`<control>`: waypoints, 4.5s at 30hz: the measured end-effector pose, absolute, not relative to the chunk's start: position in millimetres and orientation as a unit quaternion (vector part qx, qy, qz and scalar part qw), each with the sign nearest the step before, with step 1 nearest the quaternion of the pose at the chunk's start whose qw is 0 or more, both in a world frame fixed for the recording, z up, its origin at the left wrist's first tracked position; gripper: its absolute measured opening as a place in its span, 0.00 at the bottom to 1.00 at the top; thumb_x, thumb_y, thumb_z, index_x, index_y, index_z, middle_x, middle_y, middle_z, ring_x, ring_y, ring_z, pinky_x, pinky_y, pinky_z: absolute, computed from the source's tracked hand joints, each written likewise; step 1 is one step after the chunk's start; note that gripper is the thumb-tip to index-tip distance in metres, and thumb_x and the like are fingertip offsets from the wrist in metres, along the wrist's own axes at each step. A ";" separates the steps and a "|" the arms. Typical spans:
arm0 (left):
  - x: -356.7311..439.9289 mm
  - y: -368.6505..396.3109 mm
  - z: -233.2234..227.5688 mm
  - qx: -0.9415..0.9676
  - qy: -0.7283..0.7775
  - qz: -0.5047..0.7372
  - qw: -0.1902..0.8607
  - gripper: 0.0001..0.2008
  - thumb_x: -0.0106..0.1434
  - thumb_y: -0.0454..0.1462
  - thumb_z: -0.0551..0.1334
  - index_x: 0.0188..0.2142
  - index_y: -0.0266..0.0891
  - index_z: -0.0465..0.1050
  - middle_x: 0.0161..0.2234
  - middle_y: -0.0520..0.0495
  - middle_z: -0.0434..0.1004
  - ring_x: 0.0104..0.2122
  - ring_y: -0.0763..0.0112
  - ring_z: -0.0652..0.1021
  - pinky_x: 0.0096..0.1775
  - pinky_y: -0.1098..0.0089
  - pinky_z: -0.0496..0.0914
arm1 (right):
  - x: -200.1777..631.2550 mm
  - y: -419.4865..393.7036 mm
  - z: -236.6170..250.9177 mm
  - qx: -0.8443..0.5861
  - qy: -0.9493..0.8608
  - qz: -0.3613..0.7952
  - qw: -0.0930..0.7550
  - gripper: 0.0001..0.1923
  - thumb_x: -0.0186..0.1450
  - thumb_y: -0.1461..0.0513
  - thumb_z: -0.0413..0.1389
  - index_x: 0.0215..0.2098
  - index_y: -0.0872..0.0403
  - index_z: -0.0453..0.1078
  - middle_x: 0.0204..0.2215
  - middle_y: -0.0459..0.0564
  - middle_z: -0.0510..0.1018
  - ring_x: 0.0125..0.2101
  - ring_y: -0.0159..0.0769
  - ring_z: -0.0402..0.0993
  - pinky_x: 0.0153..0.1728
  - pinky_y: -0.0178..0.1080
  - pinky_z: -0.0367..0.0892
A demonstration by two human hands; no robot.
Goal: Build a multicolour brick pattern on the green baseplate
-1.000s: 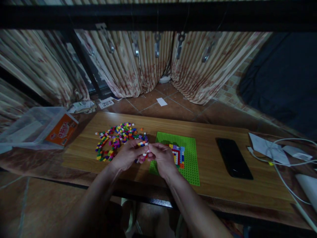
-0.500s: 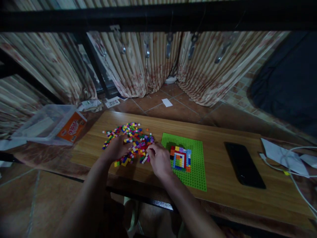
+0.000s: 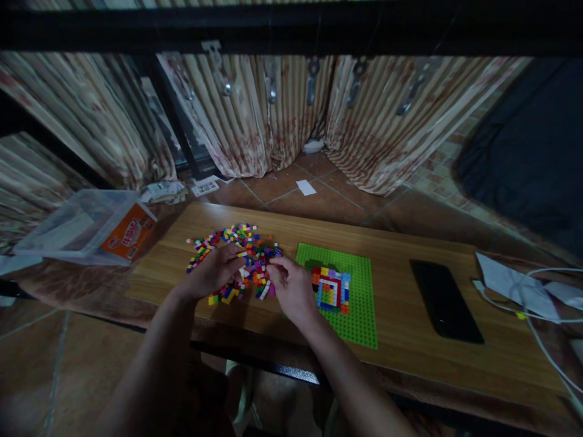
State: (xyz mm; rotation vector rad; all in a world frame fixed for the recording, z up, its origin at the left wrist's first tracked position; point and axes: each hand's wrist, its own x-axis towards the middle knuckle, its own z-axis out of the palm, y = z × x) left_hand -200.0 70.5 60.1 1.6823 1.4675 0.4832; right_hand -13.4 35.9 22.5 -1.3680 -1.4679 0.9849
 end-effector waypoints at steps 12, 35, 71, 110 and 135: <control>-166.3 62.3 70.8 0.613 0.404 0.229 0.639 0.15 0.58 0.47 0.64 0.31 0.36 0.70 0.24 0.50 0.76 0.22 0.76 0.74 0.27 0.75 0.68 | -8.3 36.2 40.2 -0.464 -0.422 0.600 0.496 0.17 0.55 0.49 0.63 0.27 0.54 0.72 0.18 0.42 0.73 0.18 0.27 0.69 0.20 0.30 0.64; -150.0 56.0 60.0 0.531 0.426 0.278 0.678 0.23 0.52 0.54 0.66 0.29 0.34 0.68 0.23 0.49 0.75 0.21 0.75 0.75 0.26 0.74 0.70 | -8.7 28.7 48.3 -0.446 -0.300 0.656 0.530 0.17 0.51 0.52 0.67 0.23 0.54 0.69 0.15 0.39 0.65 0.15 0.23 0.55 0.14 0.29 0.46; -230.9 72.0 53.8 0.669 0.693 0.122 0.238 0.08 0.51 0.35 0.61 0.30 0.35 0.77 0.32 0.38 0.79 0.35 0.58 0.77 0.36 0.66 0.68 | -63.1 91.7 26.5 -0.544 -0.800 0.184 0.175 0.09 0.62 0.62 0.54 0.36 0.53 0.76 0.34 0.51 0.78 0.33 0.38 0.75 0.36 0.38 0.64; -281.6 68.5 66.3 0.582 0.724 0.218 0.300 0.15 0.62 0.45 0.55 0.34 0.38 0.76 0.33 0.42 0.79 0.32 0.66 0.76 0.30 0.71 0.61 | -136.4 68.6 33.4 -0.672 -0.730 0.079 0.095 0.11 0.60 0.59 0.52 0.40 0.52 0.68 0.35 0.52 0.78 0.33 0.40 0.76 0.31 0.38 0.62; -237.8 52.4 80.6 0.457 0.447 0.466 0.612 0.14 0.50 0.44 0.68 0.26 0.33 0.74 0.19 0.50 0.72 0.19 0.77 0.70 0.23 0.76 0.64 | -99.7 49.5 73.6 -0.442 -0.421 0.613 0.501 0.16 0.46 0.54 0.69 0.28 0.56 0.76 0.20 0.45 0.78 0.20 0.29 0.72 0.26 0.34 0.69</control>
